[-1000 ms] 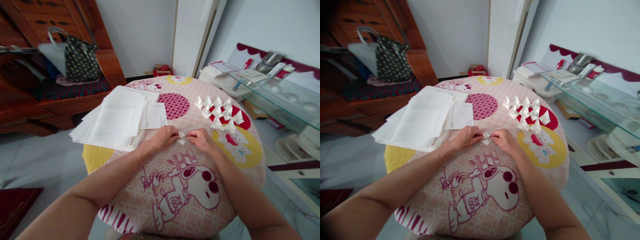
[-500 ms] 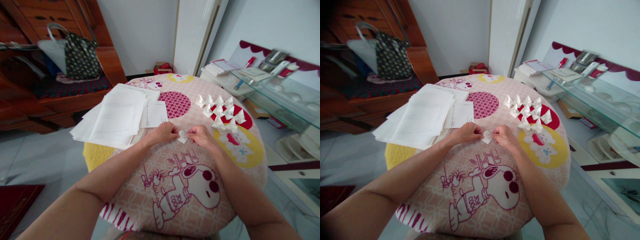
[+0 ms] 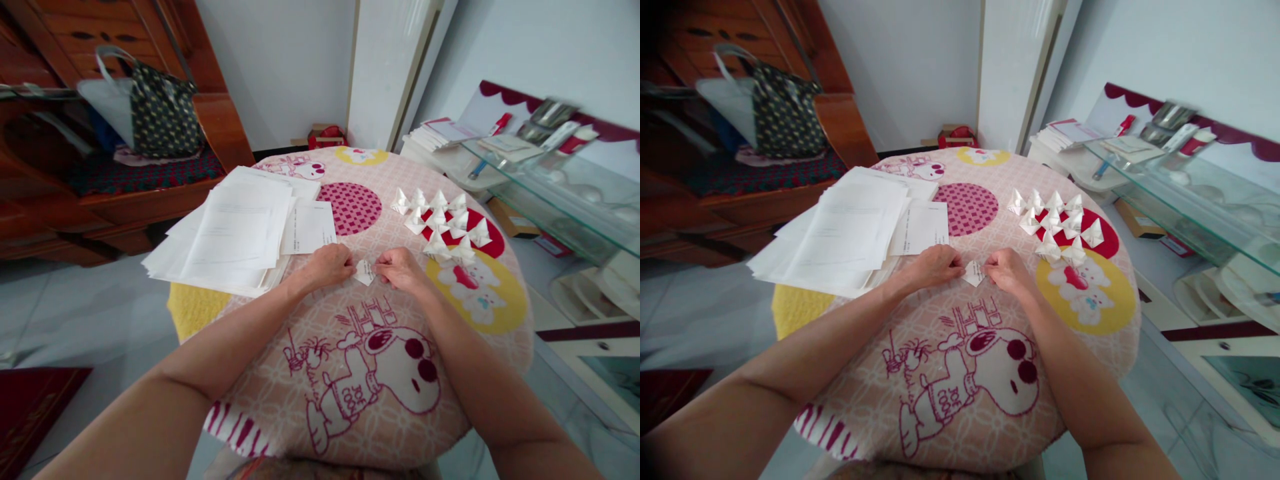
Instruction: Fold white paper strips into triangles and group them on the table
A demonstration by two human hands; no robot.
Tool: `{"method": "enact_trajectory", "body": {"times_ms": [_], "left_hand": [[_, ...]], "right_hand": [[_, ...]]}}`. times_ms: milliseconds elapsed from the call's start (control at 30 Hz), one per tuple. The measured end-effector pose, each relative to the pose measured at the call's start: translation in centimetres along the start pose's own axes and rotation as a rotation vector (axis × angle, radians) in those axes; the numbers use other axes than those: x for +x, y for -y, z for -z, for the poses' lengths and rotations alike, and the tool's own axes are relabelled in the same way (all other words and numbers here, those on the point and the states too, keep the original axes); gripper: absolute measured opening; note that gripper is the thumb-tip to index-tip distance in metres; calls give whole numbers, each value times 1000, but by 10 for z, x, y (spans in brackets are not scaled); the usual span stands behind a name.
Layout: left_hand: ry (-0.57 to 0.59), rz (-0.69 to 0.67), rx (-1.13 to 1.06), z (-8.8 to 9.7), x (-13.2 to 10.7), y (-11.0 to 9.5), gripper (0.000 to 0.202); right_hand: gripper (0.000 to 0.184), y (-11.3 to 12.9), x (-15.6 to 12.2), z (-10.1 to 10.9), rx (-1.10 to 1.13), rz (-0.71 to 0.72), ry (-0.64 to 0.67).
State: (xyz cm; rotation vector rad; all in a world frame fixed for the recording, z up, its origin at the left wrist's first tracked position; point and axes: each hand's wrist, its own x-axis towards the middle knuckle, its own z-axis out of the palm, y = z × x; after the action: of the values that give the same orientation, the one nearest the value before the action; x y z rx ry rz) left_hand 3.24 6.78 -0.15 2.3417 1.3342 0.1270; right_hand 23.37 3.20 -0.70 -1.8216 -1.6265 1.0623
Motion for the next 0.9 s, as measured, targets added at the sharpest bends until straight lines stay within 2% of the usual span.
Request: {"method": "enact_trajectory", "body": {"times_ms": [300, 500, 667, 900], "left_hand": [[-12, 74, -56, 1, 5, -1, 12], [53, 141, -289, 2, 7, 6, 10], [75, 65, -461, 1, 9, 9, 8], [70, 122, -519, 5, 14, -3, 24]], "right_hand": [[25, 6, 3, -3, -126, -13, -61], [14, 12, 0, -2, -263, -34, -57], [12, 14, -1, -1, -304, -44, -56], [17, 9, 1, -3, -224, -27, -71]]}}
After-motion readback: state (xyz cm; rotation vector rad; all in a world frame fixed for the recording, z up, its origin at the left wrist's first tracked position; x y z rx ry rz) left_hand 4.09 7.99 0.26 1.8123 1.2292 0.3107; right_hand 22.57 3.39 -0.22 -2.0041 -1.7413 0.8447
